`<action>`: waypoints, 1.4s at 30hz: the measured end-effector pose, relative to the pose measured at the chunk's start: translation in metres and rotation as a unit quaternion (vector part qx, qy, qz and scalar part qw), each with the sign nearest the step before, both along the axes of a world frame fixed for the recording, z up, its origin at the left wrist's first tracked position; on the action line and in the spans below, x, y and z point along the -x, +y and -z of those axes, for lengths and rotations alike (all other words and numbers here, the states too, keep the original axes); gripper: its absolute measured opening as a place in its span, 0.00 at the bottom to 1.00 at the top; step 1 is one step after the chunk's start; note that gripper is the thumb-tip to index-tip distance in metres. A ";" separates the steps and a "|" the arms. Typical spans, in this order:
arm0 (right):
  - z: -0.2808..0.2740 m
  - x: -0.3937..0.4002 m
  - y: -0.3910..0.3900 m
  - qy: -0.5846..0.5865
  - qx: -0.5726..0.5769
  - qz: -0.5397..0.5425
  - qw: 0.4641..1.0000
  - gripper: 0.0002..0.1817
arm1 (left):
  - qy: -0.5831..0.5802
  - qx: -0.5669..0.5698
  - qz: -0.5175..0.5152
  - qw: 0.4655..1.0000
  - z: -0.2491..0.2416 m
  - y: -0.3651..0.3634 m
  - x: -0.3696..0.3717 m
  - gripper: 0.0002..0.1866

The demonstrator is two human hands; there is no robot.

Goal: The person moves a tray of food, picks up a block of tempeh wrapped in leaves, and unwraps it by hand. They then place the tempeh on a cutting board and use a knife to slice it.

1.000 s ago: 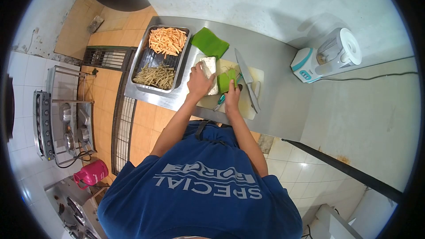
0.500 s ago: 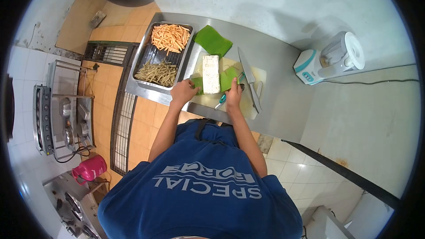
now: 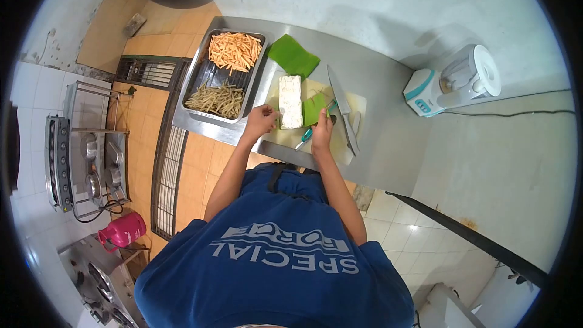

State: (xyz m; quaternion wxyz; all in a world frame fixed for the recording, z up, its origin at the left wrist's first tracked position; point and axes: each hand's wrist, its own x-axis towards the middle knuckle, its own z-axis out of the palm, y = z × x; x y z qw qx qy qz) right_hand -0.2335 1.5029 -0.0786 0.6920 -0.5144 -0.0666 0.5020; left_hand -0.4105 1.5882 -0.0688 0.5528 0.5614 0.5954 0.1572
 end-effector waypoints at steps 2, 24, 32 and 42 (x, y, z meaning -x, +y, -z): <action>0.003 -0.001 -0.002 -0.083 0.021 -0.037 0.996 0.24 | -0.025 -0.004 -0.009 1.000 0.002 -0.007 -0.011 0.13; -0.032 0.039 0.005 -0.676 -0.033 -0.268 0.685 0.13 | -0.160 0.171 -0.037 0.971 -0.025 -0.006 -0.001 0.21; -0.030 0.022 0.001 -0.626 -0.046 -0.199 0.753 0.11 | -0.150 0.158 -0.021 0.976 -0.015 -0.005 0.003 0.15; -0.036 0.001 -0.009 -0.589 -0.030 -0.220 0.777 0.23 | -0.134 0.143 0.027 0.980 -0.011 -0.004 0.005 0.20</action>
